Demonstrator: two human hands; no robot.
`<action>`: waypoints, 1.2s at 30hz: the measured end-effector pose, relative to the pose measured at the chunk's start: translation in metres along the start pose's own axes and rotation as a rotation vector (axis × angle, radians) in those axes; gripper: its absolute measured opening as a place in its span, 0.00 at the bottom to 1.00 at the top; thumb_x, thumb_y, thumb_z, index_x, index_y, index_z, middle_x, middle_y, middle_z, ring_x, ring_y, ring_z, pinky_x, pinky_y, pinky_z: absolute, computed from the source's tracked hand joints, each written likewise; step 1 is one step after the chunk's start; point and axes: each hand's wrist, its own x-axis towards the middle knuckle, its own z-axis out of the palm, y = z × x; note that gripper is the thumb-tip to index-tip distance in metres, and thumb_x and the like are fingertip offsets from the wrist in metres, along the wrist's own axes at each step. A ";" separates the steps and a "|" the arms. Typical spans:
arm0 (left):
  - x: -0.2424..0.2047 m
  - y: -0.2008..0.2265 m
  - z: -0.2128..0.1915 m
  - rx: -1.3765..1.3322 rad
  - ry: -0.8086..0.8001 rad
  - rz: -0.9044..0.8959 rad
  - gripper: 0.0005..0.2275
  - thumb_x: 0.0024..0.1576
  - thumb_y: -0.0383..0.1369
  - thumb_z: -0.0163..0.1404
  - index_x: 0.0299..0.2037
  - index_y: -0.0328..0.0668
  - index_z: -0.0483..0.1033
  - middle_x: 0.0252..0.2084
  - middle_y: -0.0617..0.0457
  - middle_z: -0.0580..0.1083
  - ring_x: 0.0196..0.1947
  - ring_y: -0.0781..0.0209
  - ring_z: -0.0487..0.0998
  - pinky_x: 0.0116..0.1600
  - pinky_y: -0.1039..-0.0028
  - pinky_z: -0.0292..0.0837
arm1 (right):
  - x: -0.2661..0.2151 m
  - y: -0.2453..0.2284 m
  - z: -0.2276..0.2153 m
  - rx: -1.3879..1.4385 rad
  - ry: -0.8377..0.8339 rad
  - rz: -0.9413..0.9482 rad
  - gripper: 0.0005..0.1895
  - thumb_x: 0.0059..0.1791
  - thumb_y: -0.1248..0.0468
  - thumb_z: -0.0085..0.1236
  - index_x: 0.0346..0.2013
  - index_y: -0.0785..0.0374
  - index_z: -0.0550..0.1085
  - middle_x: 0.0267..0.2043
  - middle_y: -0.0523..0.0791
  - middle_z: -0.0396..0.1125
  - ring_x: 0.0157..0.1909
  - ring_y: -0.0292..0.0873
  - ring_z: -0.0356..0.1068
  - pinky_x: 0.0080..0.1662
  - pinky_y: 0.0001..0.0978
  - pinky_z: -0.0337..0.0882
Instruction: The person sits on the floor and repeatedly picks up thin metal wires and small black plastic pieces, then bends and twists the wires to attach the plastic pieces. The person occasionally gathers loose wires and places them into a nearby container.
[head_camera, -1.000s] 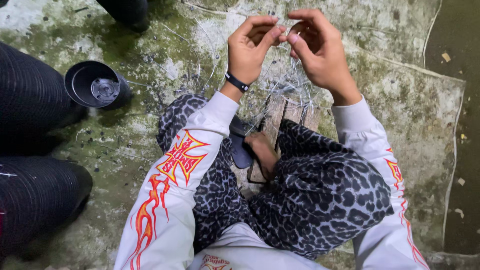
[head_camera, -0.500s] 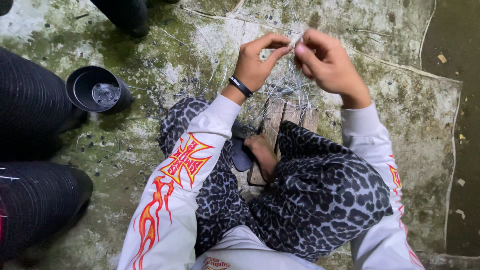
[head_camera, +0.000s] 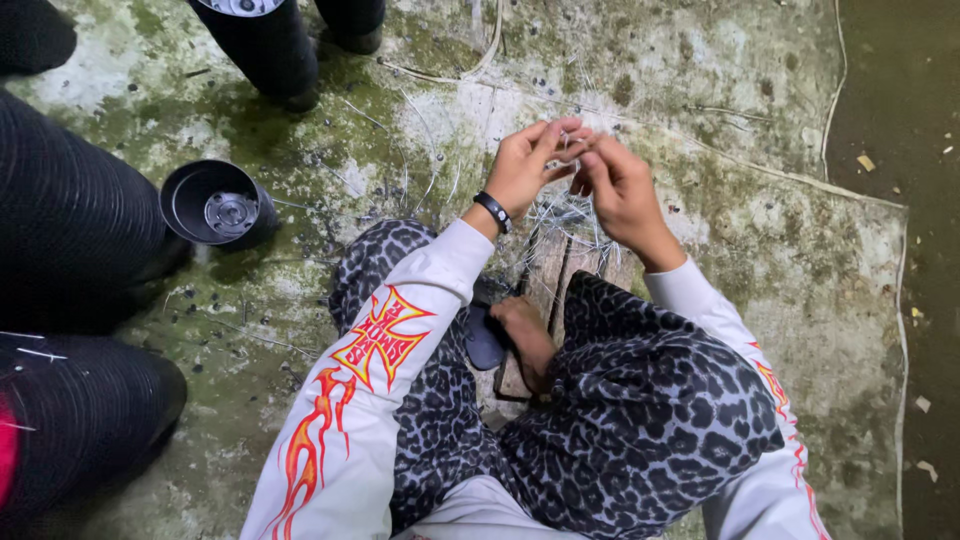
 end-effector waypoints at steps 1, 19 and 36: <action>0.003 -0.004 -0.004 -0.029 -0.010 0.027 0.16 0.66 0.40 0.45 0.54 0.35 0.76 0.49 0.49 0.80 0.48 0.64 0.83 0.51 0.71 0.81 | -0.002 -0.001 0.004 -0.010 0.006 -0.007 0.11 0.63 0.67 0.43 0.48 0.69 0.74 0.36 0.46 0.70 0.34 0.35 0.71 0.38 0.27 0.70; 0.033 0.010 -0.052 -0.074 0.330 0.262 0.09 0.65 0.32 0.50 0.46 0.31 0.79 0.38 0.47 0.81 0.40 0.60 0.82 0.43 0.70 0.80 | -0.022 0.006 -0.003 0.108 -0.118 0.014 0.13 0.59 0.68 0.49 0.30 0.69 0.69 0.55 0.51 0.73 0.43 0.36 0.70 0.45 0.28 0.71; 0.058 0.021 -0.067 -0.250 0.388 0.396 0.11 0.65 0.32 0.52 0.49 0.29 0.78 0.41 0.47 0.80 0.42 0.60 0.81 0.46 0.70 0.77 | -0.061 0.080 -0.032 0.914 -0.099 0.236 0.14 0.60 0.63 0.49 0.31 0.62 0.67 0.55 0.55 0.73 0.39 0.45 0.71 0.46 0.36 0.71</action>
